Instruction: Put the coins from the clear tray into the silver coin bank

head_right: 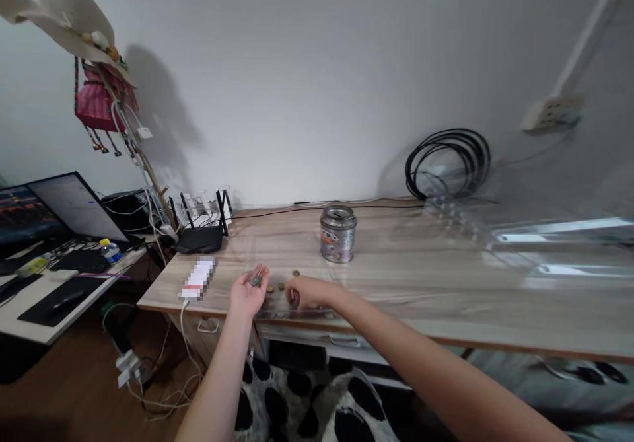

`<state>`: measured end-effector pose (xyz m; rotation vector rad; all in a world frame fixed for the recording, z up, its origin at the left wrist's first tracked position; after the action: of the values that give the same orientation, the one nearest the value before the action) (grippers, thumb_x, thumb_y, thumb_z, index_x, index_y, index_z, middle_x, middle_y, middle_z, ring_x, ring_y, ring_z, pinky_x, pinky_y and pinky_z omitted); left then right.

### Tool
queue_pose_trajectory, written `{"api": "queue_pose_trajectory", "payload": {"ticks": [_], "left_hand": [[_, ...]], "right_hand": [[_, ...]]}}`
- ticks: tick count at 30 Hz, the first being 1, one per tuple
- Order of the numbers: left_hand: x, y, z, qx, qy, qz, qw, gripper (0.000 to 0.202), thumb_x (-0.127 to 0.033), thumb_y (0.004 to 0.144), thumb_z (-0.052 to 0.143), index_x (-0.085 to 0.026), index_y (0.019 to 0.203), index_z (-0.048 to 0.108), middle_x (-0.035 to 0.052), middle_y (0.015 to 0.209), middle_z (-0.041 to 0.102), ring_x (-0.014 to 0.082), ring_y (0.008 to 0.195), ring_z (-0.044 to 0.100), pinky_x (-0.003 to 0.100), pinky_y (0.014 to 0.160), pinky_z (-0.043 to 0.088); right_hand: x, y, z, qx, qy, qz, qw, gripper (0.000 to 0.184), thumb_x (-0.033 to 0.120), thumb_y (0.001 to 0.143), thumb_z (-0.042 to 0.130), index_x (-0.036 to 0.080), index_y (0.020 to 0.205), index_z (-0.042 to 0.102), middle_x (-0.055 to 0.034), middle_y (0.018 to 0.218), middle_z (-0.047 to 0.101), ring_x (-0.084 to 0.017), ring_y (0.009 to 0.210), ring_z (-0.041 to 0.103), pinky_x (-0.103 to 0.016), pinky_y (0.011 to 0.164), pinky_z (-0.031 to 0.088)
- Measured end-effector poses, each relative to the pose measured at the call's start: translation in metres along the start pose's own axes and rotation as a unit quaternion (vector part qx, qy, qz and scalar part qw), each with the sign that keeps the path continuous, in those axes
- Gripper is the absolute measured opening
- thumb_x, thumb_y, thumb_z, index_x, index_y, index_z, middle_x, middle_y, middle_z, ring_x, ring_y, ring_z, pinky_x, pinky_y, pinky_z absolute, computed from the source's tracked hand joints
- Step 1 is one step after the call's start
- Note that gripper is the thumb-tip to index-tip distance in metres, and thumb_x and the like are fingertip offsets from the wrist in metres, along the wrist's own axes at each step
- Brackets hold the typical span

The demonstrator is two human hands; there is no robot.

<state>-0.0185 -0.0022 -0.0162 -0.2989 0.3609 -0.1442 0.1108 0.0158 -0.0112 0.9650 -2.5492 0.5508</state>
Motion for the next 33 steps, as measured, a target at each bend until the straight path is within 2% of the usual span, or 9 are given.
{"api": "queue_pose_trajectory", "payload": {"ticks": [6,8,10,12,16,22,27,33], "left_hand": [[0.000,0.002,-0.002,0.006,0.004,0.007,1.000,0.023,-0.015,0.077,0.034,-0.005,0.083,0.054,0.0138,0.078,0.058,0.0180,0.079,0.059,0.030,0.067,0.051],[0.000,0.003,-0.002,0.008,0.006,0.008,1.000,0.022,-0.015,0.077,0.034,-0.005,0.081,0.054,0.0135,0.078,0.058,0.0176,0.078,0.059,0.030,0.068,0.051],[0.001,0.004,-0.003,0.004,0.010,0.004,1.000,0.022,-0.013,0.076,0.034,-0.006,0.080,0.054,0.0127,0.077,0.058,0.0168,0.076,0.059,0.030,0.068,0.050],[0.002,0.004,-0.004,-0.008,0.013,0.000,1.000,0.021,-0.010,0.076,0.034,-0.006,0.078,0.055,0.0112,0.074,0.058,0.0151,0.072,0.059,0.028,0.067,0.050],[0.002,0.005,-0.005,-0.018,0.005,-0.004,1.000,0.019,-0.007,0.075,0.035,-0.008,0.075,0.054,0.0081,0.071,0.058,0.0109,0.065,0.058,0.023,0.061,0.049],[0.001,0.005,-0.004,-0.012,0.005,-0.004,1.000,0.020,-0.010,0.076,0.035,-0.007,0.073,0.055,0.0097,0.071,0.057,0.0122,0.068,0.059,0.023,0.063,0.050],[0.001,0.006,-0.005,-0.016,0.022,0.004,1.000,0.020,-0.010,0.074,0.035,-0.007,0.075,0.055,0.0108,0.074,0.057,0.0144,0.072,0.059,0.026,0.066,0.050],[0.011,0.007,0.003,-0.033,0.074,-0.045,0.996,0.016,-0.010,0.072,0.036,-0.008,0.074,0.052,0.0120,0.074,0.057,0.0171,0.072,0.059,0.029,0.064,0.051]], "right_hand": [[-0.002,0.002,0.005,0.037,-0.003,0.004,0.999,0.017,0.014,0.050,0.057,0.014,0.066,0.062,0.0025,0.053,0.052,-0.008,0.048,0.042,-0.019,0.046,0.031],[-0.002,0.001,0.003,0.023,-0.005,-0.004,1.000,0.024,0.014,0.049,0.058,0.014,0.073,0.063,0.0019,0.059,0.055,-0.008,0.052,0.044,-0.018,0.047,0.032],[0.001,0.000,0.001,0.006,0.006,-0.030,1.000,0.039,0.014,0.049,0.058,0.017,0.088,0.061,0.0021,0.068,0.056,-0.008,0.056,0.045,-0.018,0.049,0.032],[0.004,0.001,0.002,0.020,0.032,-0.055,0.998,0.046,0.014,0.050,0.057,0.019,0.095,0.058,0.0029,0.068,0.055,-0.008,0.057,0.045,-0.017,0.049,0.033],[0.007,0.004,0.006,0.072,0.065,-0.056,0.994,0.035,0.012,0.053,0.052,0.016,0.086,0.062,0.0034,0.060,0.053,-0.007,0.051,0.044,-0.016,0.046,0.032],[0.007,0.007,0.004,0.073,0.069,-0.043,0.994,0.022,0.013,0.048,0.056,0.014,0.070,0.063,0.0042,0.054,0.053,-0.007,0.049,0.045,-0.017,0.046,0.033],[0.006,0.004,-0.003,0.036,0.097,-0.025,0.994,0.015,0.013,0.047,0.056,0.013,0.061,0.061,0.0042,0.047,0.053,-0.007,0.043,0.044,-0.019,0.044,0.034],[0.016,0.011,-0.048,-0.106,0.178,-0.023,0.978,0.022,0.028,0.064,0.048,0.013,0.080,0.055,-0.0012,0.063,0.060,-0.008,0.051,0.050,-0.019,0.048,0.040]]}}
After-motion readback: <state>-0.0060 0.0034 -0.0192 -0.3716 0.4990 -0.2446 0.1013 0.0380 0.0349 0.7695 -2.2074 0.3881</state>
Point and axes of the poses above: each hand's wrist, its own y-axis towards the middle knuckle, its own z-axis out of the palm, x = y × z, the point moved 5 cm from there along y, towards the middle knuckle
